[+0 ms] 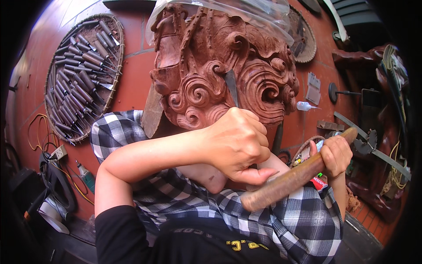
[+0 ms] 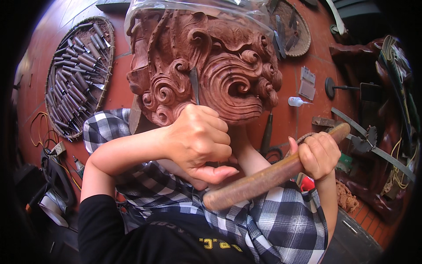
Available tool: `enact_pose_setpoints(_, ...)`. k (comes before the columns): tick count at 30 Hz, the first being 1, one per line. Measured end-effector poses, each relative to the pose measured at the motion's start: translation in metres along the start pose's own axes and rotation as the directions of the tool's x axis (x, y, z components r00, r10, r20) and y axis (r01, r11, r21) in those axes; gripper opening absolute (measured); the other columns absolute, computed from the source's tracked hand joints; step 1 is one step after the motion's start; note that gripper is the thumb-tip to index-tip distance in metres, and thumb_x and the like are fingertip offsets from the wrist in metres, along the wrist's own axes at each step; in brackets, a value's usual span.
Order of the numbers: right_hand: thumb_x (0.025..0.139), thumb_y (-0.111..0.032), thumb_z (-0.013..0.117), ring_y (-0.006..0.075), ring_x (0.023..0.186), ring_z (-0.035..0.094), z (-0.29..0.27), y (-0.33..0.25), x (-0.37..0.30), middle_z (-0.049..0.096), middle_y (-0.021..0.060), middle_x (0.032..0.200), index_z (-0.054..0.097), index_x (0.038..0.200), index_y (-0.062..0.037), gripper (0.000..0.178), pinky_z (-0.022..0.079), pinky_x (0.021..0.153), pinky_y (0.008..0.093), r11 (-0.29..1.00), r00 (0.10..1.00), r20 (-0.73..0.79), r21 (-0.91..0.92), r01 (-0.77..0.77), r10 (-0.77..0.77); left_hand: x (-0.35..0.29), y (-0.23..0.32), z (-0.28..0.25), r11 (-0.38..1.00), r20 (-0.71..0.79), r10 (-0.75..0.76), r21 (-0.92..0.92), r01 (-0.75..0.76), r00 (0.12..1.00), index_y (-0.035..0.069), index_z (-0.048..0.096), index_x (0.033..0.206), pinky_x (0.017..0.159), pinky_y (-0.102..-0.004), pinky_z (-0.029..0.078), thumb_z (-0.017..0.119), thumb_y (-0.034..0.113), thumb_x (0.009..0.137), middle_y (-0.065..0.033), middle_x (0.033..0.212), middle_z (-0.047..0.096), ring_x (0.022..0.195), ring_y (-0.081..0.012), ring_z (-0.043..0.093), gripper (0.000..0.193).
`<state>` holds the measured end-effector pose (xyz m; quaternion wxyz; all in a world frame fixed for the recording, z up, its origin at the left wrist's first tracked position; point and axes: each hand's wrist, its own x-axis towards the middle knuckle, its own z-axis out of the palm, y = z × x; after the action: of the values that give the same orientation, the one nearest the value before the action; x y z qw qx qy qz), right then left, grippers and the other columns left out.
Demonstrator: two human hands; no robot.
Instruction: The person carves a wooden relief panel using a chisel and mallet. They repeatedly strike the chisel to shape swirling patterns, occasionally switching chisels from a wall-mounted holder.
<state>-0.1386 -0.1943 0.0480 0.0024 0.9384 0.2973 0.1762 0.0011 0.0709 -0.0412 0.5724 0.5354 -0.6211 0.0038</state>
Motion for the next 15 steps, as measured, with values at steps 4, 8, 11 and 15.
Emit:
enact_pose_setpoints(4,0.071,0.002,0.081,0.0282,0.063,0.061,0.01,0.002,-0.003,0.06,0.011,0.075,0.053,0.083,-0.0027,0.03,0.055,0.06,0.0405,0.989,0.99,-0.138,0.139,0.059,-0.04,-0.001,-0.002,0.002,1.0,0.014,-0.004,0.001,0.003,1.0,0.013,0.054,0.055,0.045,-0.0357,0.036,0.073,0.034,0.077,0.0004,0.054,0.046,0.05,-0.0202,0.05,0.036)
enact_pose_setpoints(8,0.07,0.0,0.081,0.0281,0.063,0.062,0.013,0.004,-0.005,0.059,0.0112,0.074,0.051,0.079,-0.0028,0.031,0.055,0.059,0.041,0.997,0.998,-0.057,0.073,-0.004,0.008,-0.001,-0.004,0.005,0.999,0.033,-0.002,0.039,0.001,0.999,0.014,0.052,0.054,0.045,-0.0349,0.035,0.074,0.035,0.077,0.0004,0.053,0.045,0.049,-0.0201,0.05,0.038)
enact_pose_setpoints(11,0.069,-0.002,0.082,0.028,0.063,0.062,0.018,0.008,-0.009,0.059,0.011,0.074,0.054,0.079,-0.0026,0.03,0.054,0.059,0.0404,0.983,0.985,-0.171,0.177,0.056,-0.025,0.002,-0.003,0.005,0.998,0.037,-0.017,0.068,0.015,0.999,0.014,0.051,0.054,0.044,-0.035,0.035,0.074,0.035,0.077,-0.0001,0.052,0.044,0.048,-0.0204,0.049,0.039)
enact_pose_setpoints(15,0.068,0.0,0.079,0.0283,0.062,0.061,0.018,0.01,-0.011,0.059,0.0099,0.074,0.053,0.08,-0.0042,0.029,0.054,0.06,0.0406,0.983,0.992,-0.037,0.148,-0.112,0.118,0.012,-0.001,-0.002,0.99,0.069,-0.072,0.13,0.063,0.995,0.011,0.055,0.051,0.047,-0.0367,0.041,0.071,0.038,0.078,-0.0026,0.052,0.051,0.052,-0.0231,0.055,0.042)
